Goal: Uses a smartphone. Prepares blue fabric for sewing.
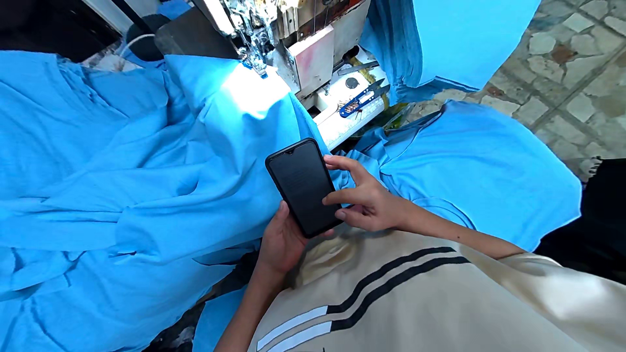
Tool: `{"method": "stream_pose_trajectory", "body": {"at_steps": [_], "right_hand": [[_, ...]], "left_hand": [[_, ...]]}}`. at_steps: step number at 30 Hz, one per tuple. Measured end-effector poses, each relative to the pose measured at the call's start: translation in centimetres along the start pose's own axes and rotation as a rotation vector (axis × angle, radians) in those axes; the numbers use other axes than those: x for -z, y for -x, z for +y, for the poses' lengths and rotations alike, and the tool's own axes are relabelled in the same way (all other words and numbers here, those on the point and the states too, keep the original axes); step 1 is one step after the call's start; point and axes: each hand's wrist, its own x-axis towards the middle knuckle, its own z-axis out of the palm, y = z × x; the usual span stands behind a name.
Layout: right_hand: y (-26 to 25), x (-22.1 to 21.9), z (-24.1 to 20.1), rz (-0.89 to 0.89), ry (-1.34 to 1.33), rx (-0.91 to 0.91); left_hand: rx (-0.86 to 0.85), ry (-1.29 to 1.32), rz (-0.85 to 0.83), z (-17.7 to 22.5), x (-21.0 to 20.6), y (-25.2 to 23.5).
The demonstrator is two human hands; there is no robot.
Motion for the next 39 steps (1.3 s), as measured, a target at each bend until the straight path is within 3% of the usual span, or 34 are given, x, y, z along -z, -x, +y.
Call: {"method": "stream_pose_trajectory", "body": {"at_steps": [39], "right_hand": [[-0.02,-0.07,-0.06,-0.001,0.014,-0.019]], "left_hand": [[0.021,0.007,0.012,-0.10,-0.04,0.02]]}}
